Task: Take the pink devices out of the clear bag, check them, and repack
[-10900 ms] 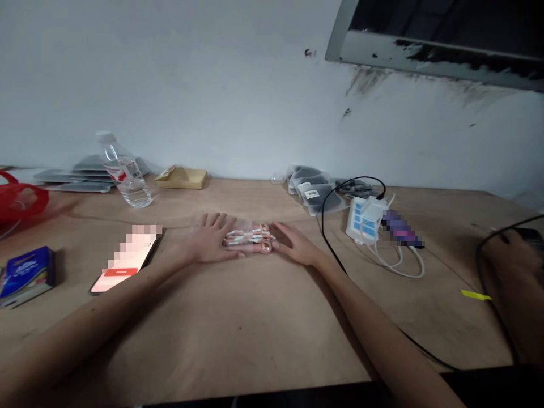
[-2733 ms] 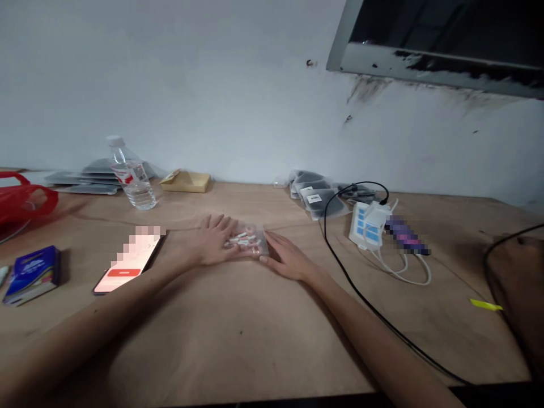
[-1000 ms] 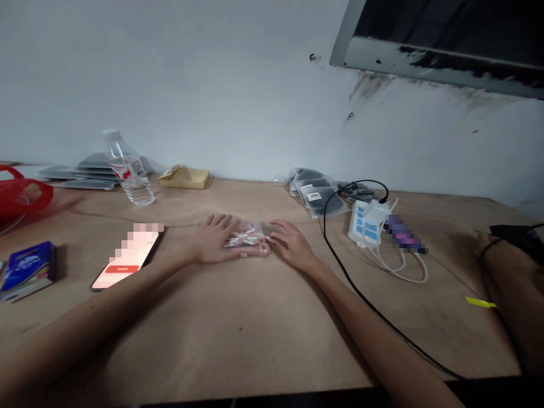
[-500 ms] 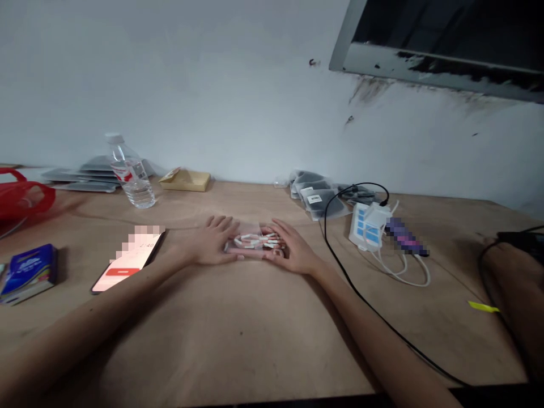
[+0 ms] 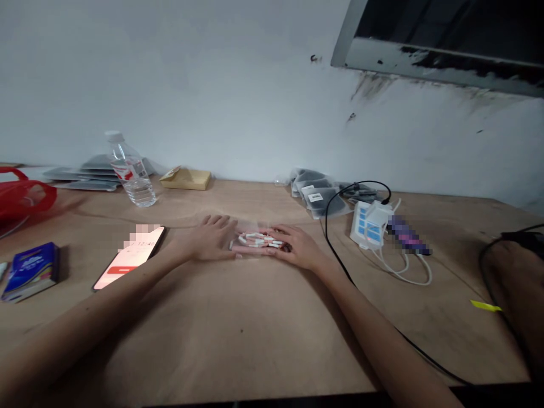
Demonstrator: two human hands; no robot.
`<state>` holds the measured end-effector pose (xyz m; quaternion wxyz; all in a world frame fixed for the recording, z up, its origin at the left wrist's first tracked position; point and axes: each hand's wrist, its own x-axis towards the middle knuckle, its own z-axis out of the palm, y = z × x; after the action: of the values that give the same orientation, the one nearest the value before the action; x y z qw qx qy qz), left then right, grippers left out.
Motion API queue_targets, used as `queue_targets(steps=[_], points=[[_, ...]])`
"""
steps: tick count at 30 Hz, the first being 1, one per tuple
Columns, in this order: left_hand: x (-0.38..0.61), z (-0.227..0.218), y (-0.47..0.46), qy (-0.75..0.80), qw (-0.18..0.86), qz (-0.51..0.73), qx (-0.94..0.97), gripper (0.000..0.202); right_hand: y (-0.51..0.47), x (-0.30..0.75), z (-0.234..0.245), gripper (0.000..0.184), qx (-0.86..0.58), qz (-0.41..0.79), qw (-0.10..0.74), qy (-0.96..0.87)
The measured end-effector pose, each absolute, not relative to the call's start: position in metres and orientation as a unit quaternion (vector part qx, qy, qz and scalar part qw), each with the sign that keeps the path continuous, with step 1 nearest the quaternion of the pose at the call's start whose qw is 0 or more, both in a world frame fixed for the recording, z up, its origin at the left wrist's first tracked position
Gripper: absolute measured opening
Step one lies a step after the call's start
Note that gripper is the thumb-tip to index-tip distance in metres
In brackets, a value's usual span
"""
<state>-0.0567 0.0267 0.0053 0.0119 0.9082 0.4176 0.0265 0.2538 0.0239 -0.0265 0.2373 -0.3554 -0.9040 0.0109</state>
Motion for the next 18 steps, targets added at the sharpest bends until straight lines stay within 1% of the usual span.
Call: queue_targets(steps=[4, 6, 9, 11, 12, 15, 18], points=[[-0.062, 0.006, 0.030, 0.449, 0.009, -0.005, 0.893, 0.095, 0.027, 0.266, -0.024, 0.046, -0.355, 0.015, 0.227, -0.907], [-0.061, 0.004, 0.031, 0.454, 0.006, -0.018, 0.891, 0.099, 0.029, 0.268, -0.027, 0.048, -0.357, 0.020, 0.245, -0.901], [-0.057, 0.002, 0.030, 0.446, 0.002, -0.041, 0.894, 0.104, 0.029, 0.262, -0.036, 0.062, -0.373, 0.049, 0.294, -0.879], [-0.055, 0.001, 0.029, 0.440, 0.002, -0.053, 0.896, 0.105, 0.029, 0.256, -0.041, 0.072, -0.382, 0.065, 0.294, -0.874], [-0.054, 0.001, 0.028, 0.438, 0.003, -0.054, 0.897, 0.106, 0.029, 0.253, -0.042, 0.073, -0.385, 0.066, 0.282, -0.876], [-0.053, 0.001, 0.027, 0.446, -0.004, -0.050, 0.893, 0.103, 0.031, 0.251, -0.041, 0.067, -0.387, 0.058, 0.242, -0.888], [-0.052, 0.004, 0.025, 0.473, -0.033, -0.050, 0.879, 0.088, 0.035, 0.259, -0.038, 0.061, -0.394, 0.047, 0.227, -0.889]])
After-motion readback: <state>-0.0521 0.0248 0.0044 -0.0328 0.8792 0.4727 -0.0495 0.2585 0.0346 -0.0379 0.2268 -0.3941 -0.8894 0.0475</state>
